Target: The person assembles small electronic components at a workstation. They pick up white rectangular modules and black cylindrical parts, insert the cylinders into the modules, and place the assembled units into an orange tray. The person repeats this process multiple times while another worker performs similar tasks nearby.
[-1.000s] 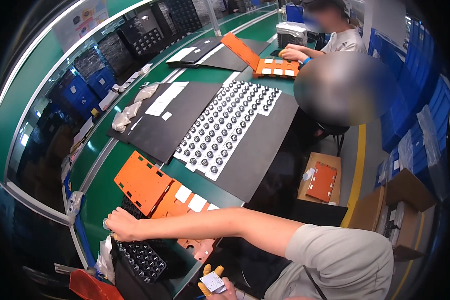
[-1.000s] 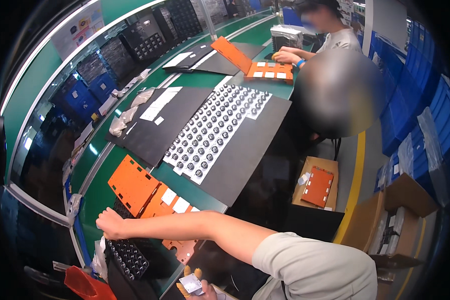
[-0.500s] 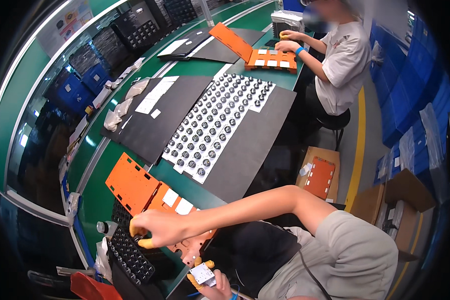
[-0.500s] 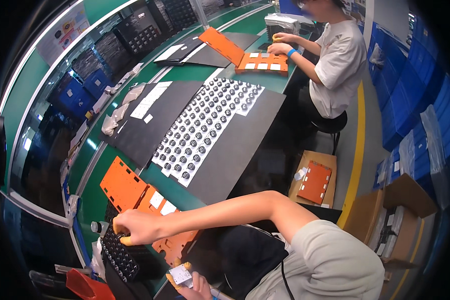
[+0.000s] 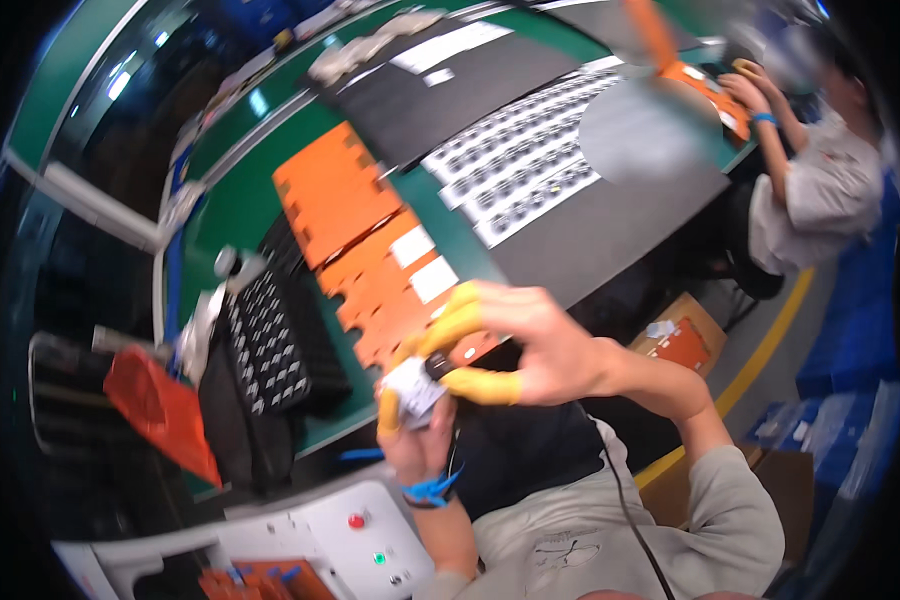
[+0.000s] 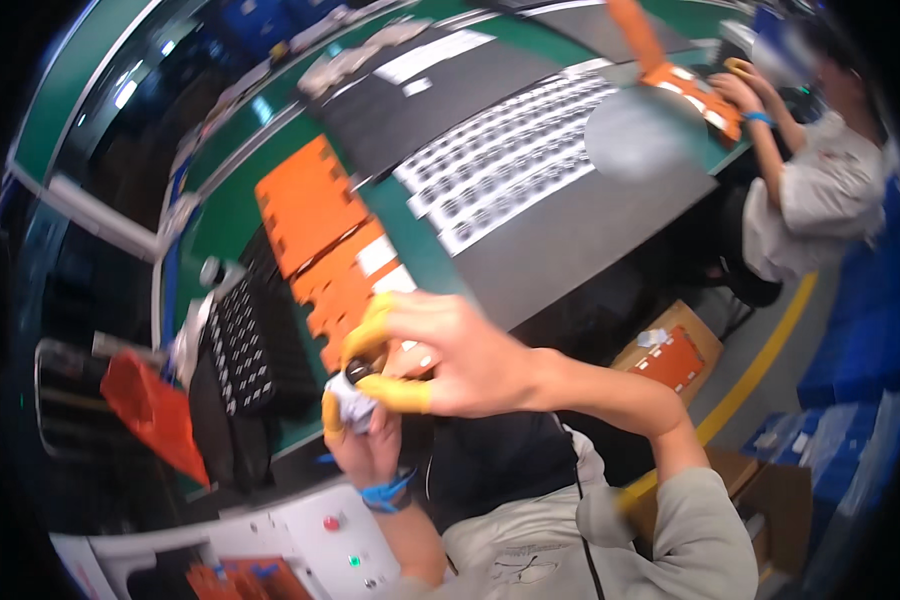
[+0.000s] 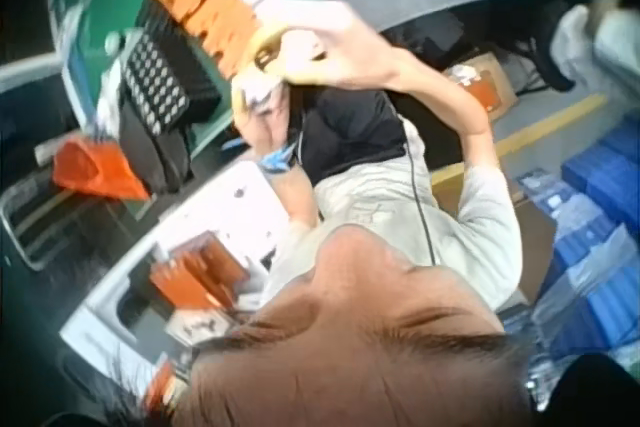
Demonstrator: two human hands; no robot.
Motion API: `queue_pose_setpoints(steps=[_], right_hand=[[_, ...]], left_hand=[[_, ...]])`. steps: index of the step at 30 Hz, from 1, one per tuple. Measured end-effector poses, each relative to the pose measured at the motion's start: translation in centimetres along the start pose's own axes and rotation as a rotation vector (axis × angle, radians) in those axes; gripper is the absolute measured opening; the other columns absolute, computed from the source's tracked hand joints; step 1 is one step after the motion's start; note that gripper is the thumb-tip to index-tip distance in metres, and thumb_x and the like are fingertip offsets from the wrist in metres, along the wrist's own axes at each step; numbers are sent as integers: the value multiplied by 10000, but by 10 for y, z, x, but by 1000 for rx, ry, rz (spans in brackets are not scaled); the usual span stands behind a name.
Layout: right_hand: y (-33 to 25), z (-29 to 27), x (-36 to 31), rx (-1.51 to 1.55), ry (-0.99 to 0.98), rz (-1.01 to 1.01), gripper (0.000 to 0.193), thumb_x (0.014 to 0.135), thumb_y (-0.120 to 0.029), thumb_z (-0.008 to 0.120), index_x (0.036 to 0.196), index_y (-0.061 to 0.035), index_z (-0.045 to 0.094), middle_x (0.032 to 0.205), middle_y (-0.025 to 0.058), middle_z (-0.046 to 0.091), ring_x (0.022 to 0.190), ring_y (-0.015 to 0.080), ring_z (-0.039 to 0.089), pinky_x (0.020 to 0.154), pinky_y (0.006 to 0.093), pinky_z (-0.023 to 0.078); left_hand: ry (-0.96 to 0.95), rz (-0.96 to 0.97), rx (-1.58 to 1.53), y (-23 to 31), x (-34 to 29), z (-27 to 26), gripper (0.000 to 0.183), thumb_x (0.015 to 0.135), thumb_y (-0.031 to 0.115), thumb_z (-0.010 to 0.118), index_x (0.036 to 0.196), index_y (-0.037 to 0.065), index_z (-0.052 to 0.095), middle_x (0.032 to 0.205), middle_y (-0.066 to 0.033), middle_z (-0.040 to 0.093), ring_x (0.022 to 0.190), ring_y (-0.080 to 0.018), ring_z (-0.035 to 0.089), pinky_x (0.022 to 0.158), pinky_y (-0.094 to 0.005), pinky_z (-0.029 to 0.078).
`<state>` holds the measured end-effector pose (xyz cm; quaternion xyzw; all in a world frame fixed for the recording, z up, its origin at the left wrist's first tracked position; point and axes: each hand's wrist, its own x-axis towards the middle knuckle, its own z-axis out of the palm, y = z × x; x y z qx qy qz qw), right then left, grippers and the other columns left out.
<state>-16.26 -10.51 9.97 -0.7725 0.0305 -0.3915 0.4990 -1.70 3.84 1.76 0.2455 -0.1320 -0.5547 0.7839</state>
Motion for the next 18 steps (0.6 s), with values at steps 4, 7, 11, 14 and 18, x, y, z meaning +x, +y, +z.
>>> queue_pose_setpoints(steps=[4,7,11,14,18], right_hand=[[-2,14,-4,26,-18,39,354,779,-4,733,1127,20,672,1028,147,660,905,273,652,769,337,527],[2,12,-6,-8,-7,21,346,807,-2,710,1147,30,656,1029,150,648,883,258,651,746,328,522],[6,20,6,37,-92,129,332,855,-64,729,1160,6,618,1078,146,669,938,293,663,832,363,522],[11,27,10,40,-103,62,258,867,-76,704,1088,23,614,1043,136,653,906,301,652,815,387,523],[11,19,7,-59,-88,-86,236,897,-117,690,1061,30,605,1003,149,630,908,267,660,781,359,538]], left_hand=[[37,94,117,9,-1,12,676,961,375,619,1479,24,364,1212,-160,611,748,-157,577,532,-246,409],[-47,94,208,5,3,21,758,935,406,652,1508,41,314,1203,-152,621,799,-145,591,528,-231,414],[11,132,59,-6,2,-8,434,996,317,569,1304,17,516,1042,-119,632,715,-135,558,552,-243,448],[23,120,52,-8,2,-15,367,1000,328,557,1188,14,583,932,-85,642,632,-122,525,554,-247,438],[18,46,26,-9,6,0,384,1027,431,487,1170,97,608,901,-10,666,546,-102,474,497,-240,371]])
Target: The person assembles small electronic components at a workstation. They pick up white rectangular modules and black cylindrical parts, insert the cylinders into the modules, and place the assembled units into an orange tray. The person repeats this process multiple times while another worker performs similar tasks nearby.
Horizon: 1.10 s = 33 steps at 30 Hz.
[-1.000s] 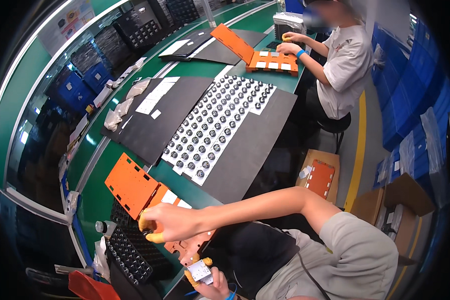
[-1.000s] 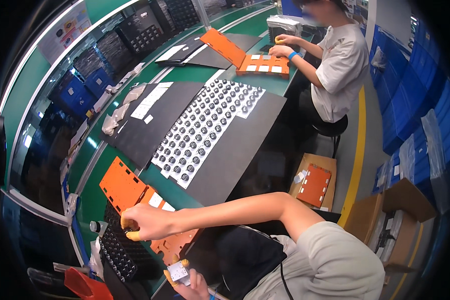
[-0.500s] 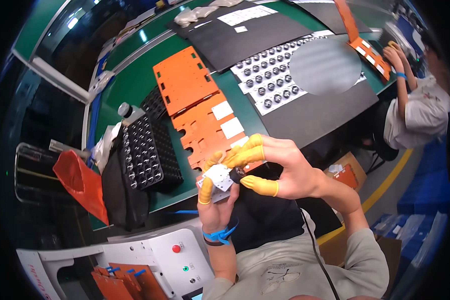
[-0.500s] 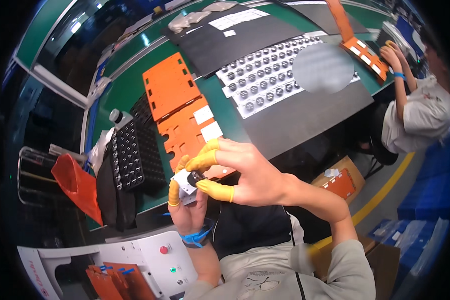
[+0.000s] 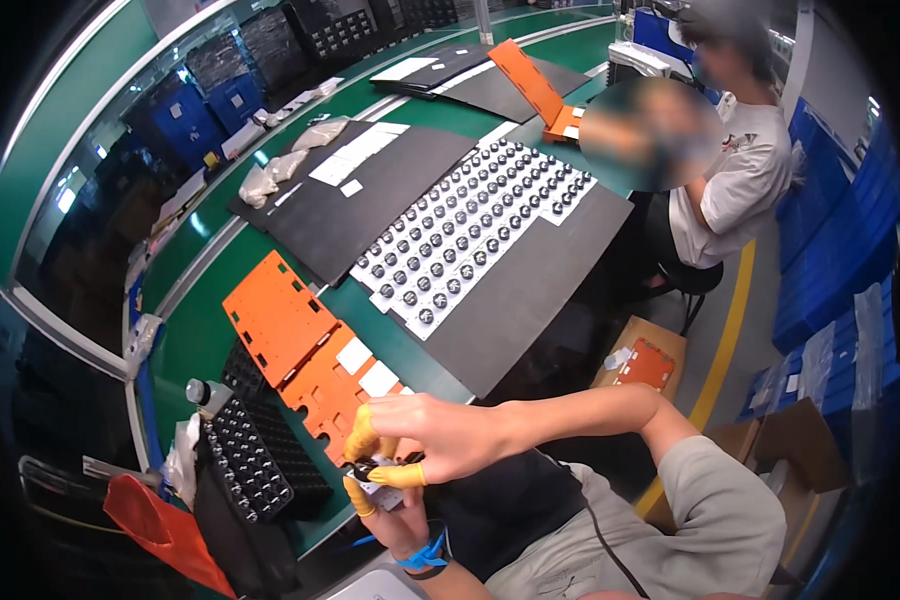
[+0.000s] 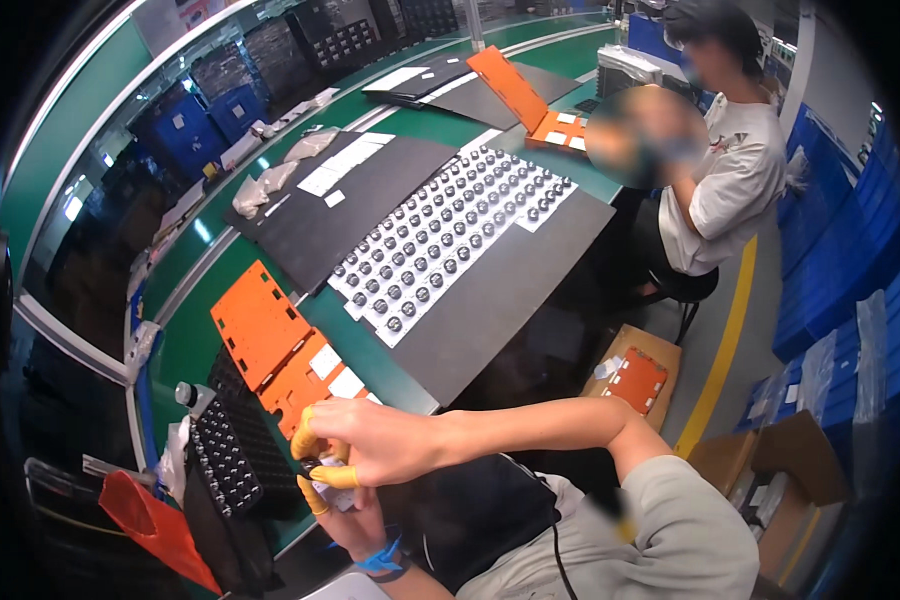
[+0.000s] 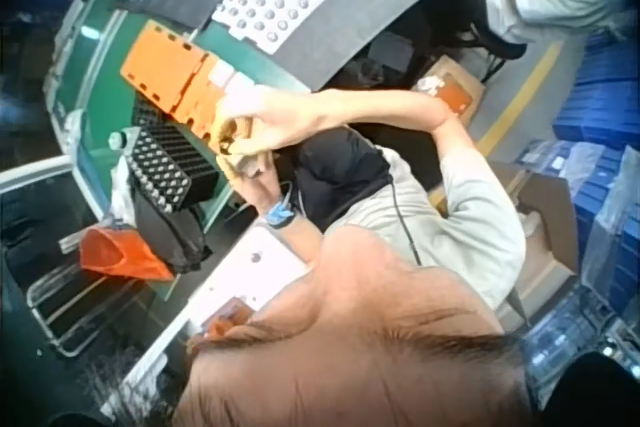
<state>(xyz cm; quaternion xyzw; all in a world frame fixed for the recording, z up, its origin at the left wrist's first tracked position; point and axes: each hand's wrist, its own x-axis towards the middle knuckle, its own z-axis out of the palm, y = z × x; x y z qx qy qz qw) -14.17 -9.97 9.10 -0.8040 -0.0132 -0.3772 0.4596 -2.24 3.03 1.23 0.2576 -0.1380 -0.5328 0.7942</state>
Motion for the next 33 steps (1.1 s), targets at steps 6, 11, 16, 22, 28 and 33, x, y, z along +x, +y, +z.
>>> queue_pose_setpoints(steps=[6,11,16,22,28,33], right_hand=[[-8,-11,-11,95,111,82,275,870,-82,725,1103,30,632,989,130,676,858,259,650,773,364,534],[-8,-21,-19,66,137,19,270,875,-78,718,1109,28,636,1030,131,667,861,246,644,781,361,534],[-10,-25,-27,104,137,16,278,872,-52,710,1132,19,643,1068,130,656,889,248,646,783,360,533],[-1,-32,-38,66,185,146,350,822,31,714,1167,1,665,1026,118,671,867,185,650,786,298,521],[-2,-22,-36,13,143,184,319,790,27,743,1104,-11,704,1015,92,660,832,182,620,738,290,519],[0,-13,-30,-53,31,131,341,756,-2,786,1087,-15,708,1028,108,651,915,236,627,799,334,519]], left_hand=[[191,64,213,3,-10,14,557,1026,564,372,1231,84,565,899,-54,675,479,-98,480,438,-214,338],[120,107,166,-9,-4,20,533,1026,547,432,1255,79,546,941,-35,652,514,-59,414,472,-202,306],[150,61,166,-12,2,35,463,1028,475,489,1235,67,556,861,15,611,504,-29,358,469,-199,298],[-33,119,226,-14,4,7,476,999,397,567,1317,47,510,1018,-41,623,598,-40,415,517,-187,310],[75,330,528,2,-9,29,790,819,289,821,1434,-7,423,1256,-146,627,763,-37,525,645,-164,385],[-27,379,517,7,-12,23,690,785,163,855,1354,-30,516,1292,-165,622,1182,-222,601,1035,-359,448]])
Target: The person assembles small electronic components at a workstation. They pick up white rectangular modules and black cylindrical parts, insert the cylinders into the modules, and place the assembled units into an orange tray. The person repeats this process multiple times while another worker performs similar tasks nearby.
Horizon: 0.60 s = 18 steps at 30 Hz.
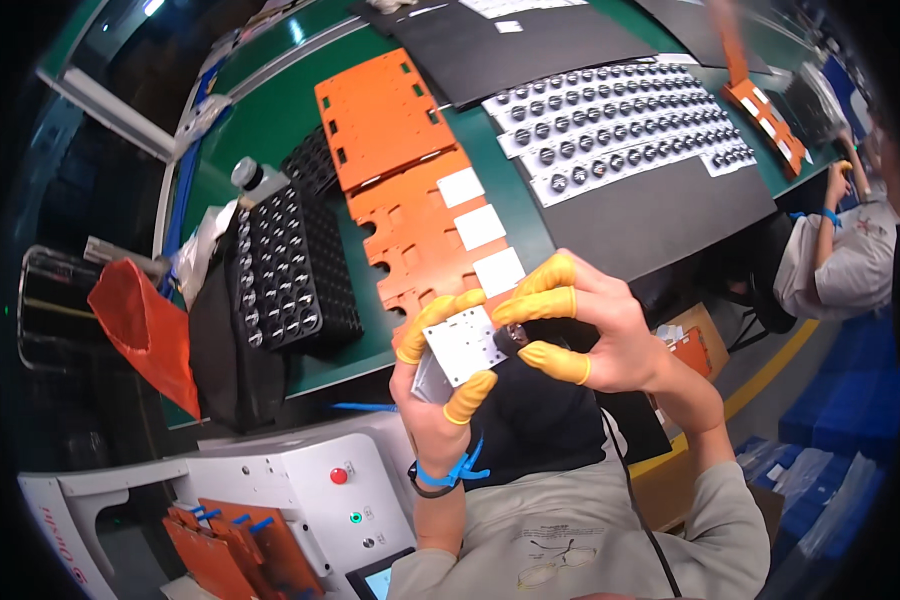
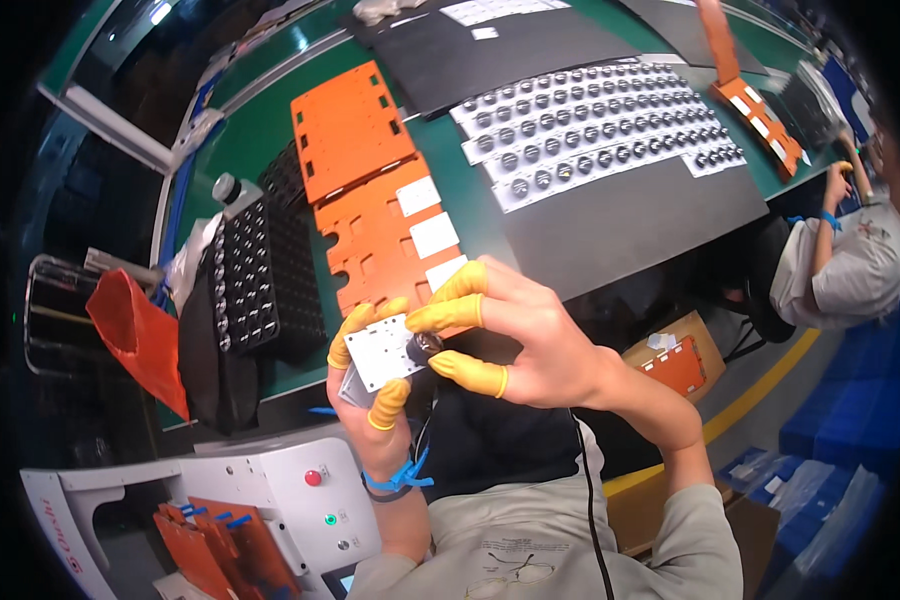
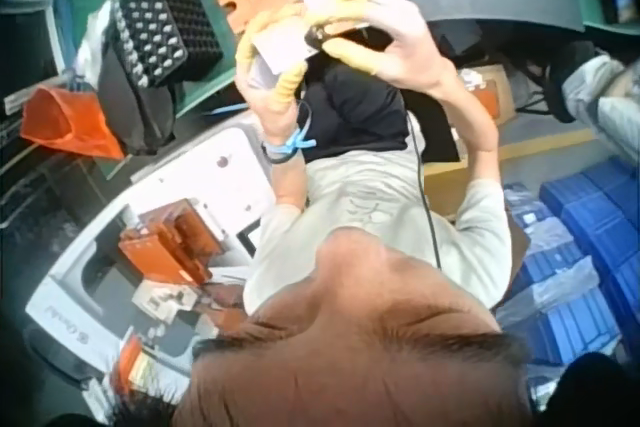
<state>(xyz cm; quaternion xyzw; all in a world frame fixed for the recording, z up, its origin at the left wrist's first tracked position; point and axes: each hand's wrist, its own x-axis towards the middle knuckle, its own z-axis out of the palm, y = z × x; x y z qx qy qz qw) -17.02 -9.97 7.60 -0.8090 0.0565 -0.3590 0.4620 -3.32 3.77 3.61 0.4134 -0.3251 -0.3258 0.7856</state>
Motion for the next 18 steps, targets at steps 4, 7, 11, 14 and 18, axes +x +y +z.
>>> queue_pose_setpoints(steps=[4,7,11,14,18], right_hand=[[-3,6,18,-104,-83,-76,378,739,-2,795,1105,-12,700,1054,122,648,973,300,617,849,381,505],[-3,16,28,-149,-154,-113,388,735,-39,813,1106,-18,702,1059,115,650,973,299,614,830,380,503],[-5,33,40,-262,-200,-191,414,722,-75,828,1115,-27,706,1029,104,653,932,295,618,794,384,503],[-6,44,47,-276,-244,-228,425,718,-92,831,1120,-30,707,998,102,651,885,289,620,759,378,503],[-7,51,50,-256,-293,-207,426,718,-109,831,1117,-29,706,961,100,646,841,280,620,720,365,501]], left_hand=[[-13,66,66,3,3,-10,667,767,126,870,1334,-18,551,1276,-139,639,1082,-162,630,918,-283,497],[-15,54,143,8,0,-24,655,772,114,865,1339,-7,561,1213,-94,676,932,-68,623,758,-172,460],[17,23,203,9,-7,-41,675,757,112,874,1338,-15,555,1260,-132,646,1076,-152,605,917,-284,452],[21,36,45,17,-6,-43,649,777,84,853,1340,-26,549,1294,-136,628,1153,-179,603,1000,-316,467],[-21,45,103,19,-14,-61,619,809,43,821,1352,-38,536,1303,-117,630,1117,-119,596,964,-247,461]])
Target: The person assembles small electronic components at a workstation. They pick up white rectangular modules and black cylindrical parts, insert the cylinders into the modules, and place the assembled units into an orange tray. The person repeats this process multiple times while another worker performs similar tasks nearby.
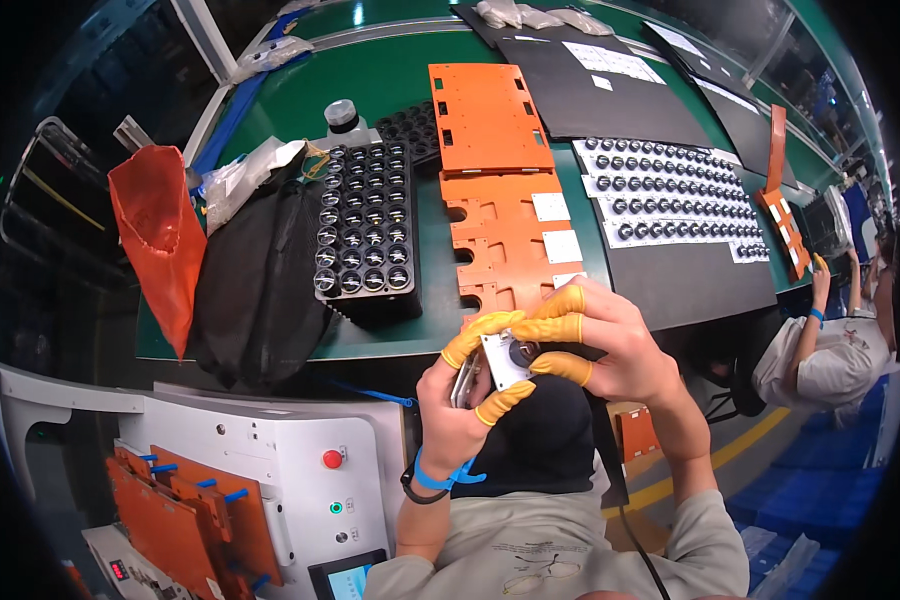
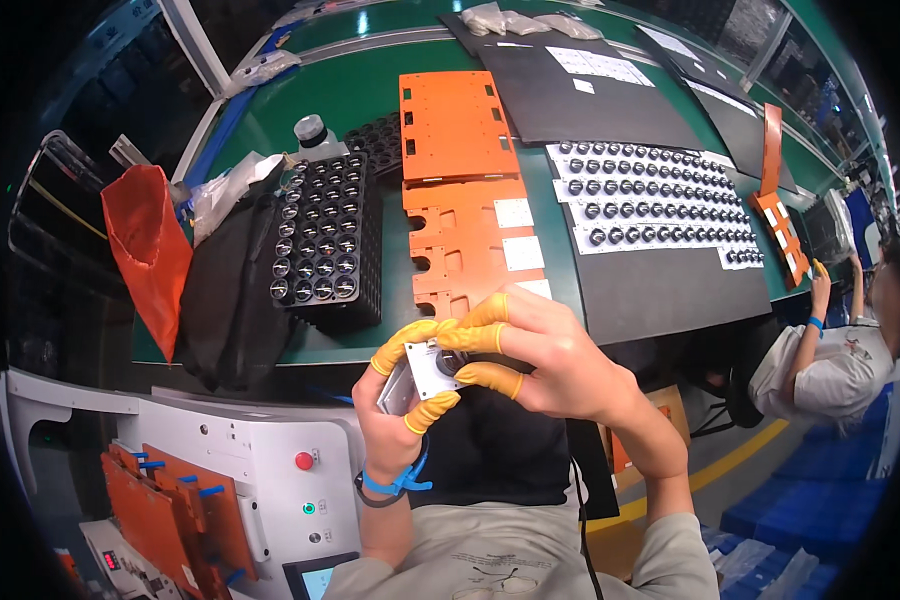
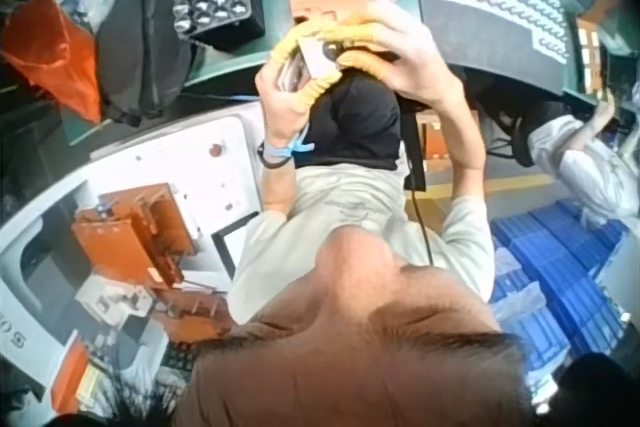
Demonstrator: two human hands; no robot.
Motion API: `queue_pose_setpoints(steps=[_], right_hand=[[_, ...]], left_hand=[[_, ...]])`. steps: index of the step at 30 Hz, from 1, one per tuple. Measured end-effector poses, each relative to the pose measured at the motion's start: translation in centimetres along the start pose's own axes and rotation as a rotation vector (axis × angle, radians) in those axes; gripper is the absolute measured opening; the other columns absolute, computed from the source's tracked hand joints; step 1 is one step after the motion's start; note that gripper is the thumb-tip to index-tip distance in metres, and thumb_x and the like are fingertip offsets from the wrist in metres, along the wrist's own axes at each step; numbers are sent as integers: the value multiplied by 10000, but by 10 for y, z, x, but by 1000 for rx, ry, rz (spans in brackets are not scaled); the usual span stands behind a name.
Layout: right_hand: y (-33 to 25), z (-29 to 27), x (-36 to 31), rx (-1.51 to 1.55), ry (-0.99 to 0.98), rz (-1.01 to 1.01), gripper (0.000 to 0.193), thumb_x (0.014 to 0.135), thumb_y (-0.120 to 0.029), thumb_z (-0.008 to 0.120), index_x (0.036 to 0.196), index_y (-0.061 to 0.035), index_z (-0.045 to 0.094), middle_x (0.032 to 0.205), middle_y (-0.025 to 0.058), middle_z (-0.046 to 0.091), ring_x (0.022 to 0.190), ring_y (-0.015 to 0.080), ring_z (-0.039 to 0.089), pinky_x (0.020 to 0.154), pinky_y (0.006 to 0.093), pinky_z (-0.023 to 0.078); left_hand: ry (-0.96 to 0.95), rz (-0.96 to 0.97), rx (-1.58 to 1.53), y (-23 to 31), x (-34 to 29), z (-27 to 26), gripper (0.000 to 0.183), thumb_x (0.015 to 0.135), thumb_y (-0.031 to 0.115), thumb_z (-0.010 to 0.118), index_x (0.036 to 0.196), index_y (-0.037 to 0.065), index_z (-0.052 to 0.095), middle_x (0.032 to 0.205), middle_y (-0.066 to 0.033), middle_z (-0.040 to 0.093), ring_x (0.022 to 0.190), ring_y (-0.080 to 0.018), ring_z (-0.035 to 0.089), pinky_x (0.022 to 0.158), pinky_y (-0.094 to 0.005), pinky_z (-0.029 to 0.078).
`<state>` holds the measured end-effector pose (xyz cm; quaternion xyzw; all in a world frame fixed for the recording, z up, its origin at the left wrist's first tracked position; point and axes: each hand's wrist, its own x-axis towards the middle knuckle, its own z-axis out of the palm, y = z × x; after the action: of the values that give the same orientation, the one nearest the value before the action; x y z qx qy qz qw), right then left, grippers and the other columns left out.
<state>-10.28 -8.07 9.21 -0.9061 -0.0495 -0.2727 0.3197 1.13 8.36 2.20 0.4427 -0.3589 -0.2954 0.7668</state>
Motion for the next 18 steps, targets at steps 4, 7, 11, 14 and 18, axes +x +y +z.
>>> queue_pose_setpoints(steps=[4,7,11,14,18], right_hand=[[-5,8,-1,-54,3,24,402,727,-135,826,1096,-38,702,937,90,646,827,275,621,707,366,502],[-8,6,4,-85,-6,-30,367,735,-163,815,1066,-56,697,932,72,645,814,269,613,698,373,503],[-8,7,1,-120,-2,-43,353,733,-155,808,1054,-56,700,940,49,640,794,260,598,672,366,498],[-12,11,-1,-186,24,-50,359,724,-146,808,1051,-47,699,932,57,639,779,263,592,647,365,495],[-6,11,-9,-262,87,-69,356,738,-106,788,1074,-32,693,949,77,634,774,267,592,629,369,494]], left_hand=[[3,32,14,6,1,-4,613,810,40,818,1351,-36,541,1280,-112,641,1130,-120,592,964,-237,456],[3,-25,40,9,1,-9,618,806,55,826,1350,-32,545,1248,-98,655,1026,-85,601,894,-212,473],[9,-12,35,11,3,-5,640,794,104,849,1350,-9,554,1186,-43,671,736,21,464,658,-132,393],[23,-42,-6,10,-1,-6,622,805,75,834,1349,-21,549,1183,-54,666,863,-23,545,752,-164,444],[83,-13,-39,8,8,11,570,832,39,802,1336,-46,550,1188,-83,658,1082,-114,609,930,-249,485]])
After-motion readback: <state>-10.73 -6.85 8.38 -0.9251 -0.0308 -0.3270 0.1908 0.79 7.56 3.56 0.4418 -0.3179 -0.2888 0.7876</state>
